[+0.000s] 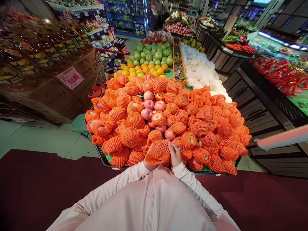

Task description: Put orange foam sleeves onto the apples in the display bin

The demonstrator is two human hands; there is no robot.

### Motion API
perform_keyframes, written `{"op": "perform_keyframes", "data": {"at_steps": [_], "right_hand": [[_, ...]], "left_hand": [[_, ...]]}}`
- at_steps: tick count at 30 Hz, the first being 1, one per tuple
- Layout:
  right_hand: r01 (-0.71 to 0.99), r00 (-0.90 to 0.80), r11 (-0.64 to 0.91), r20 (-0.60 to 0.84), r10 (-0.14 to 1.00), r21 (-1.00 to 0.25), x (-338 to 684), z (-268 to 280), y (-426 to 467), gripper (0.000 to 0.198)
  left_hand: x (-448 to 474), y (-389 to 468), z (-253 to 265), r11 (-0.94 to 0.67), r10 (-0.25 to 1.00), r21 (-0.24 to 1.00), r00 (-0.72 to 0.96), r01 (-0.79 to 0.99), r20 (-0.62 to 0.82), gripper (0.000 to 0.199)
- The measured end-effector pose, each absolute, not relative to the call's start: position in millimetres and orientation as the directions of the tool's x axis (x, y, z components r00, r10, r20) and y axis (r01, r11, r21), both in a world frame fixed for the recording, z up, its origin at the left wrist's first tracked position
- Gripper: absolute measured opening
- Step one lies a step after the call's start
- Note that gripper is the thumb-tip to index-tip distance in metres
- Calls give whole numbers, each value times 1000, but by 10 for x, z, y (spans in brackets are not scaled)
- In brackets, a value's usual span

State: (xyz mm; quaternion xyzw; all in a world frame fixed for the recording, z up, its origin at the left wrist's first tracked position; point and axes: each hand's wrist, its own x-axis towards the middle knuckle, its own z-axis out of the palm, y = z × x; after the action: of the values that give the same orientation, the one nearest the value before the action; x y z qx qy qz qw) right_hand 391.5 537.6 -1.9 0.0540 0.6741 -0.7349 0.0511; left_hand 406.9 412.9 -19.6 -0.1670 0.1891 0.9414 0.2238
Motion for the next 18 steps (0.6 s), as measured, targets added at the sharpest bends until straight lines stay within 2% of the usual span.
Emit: {"op": "perform_keyframes", "data": {"at_steps": [3,7,11,14,16,18], "right_hand": [[35,-999,-95,-37,27,-995,3947,67,5309,37],[-26,-999,-36,25,40,-999,3934,198,5309,35],[19,-1000,1,-19,-12,-1000,3884,244,5330,41],[108,-992,-53,-104,-75,-993,3839,220,5267,45],[214,-968,-112,-196,-155,-970,3815,205,5198,46],[317,-921,-141,-269,-281,-938,3795,216,5141,47]], "left_hand": [[4183,4073,-143,-874,363,181,-853,-451,-374,54],[4330,4007,-141,-873,381,193,-874,-447,-303,51],[4440,3997,-245,-872,256,337,-917,-355,-305,38],[4492,3979,-315,-851,229,392,-918,-350,-323,32],[4517,3955,-319,-860,202,395,-927,-321,-315,33],[4539,3919,-286,-882,167,384,-943,-274,-289,38]]}}
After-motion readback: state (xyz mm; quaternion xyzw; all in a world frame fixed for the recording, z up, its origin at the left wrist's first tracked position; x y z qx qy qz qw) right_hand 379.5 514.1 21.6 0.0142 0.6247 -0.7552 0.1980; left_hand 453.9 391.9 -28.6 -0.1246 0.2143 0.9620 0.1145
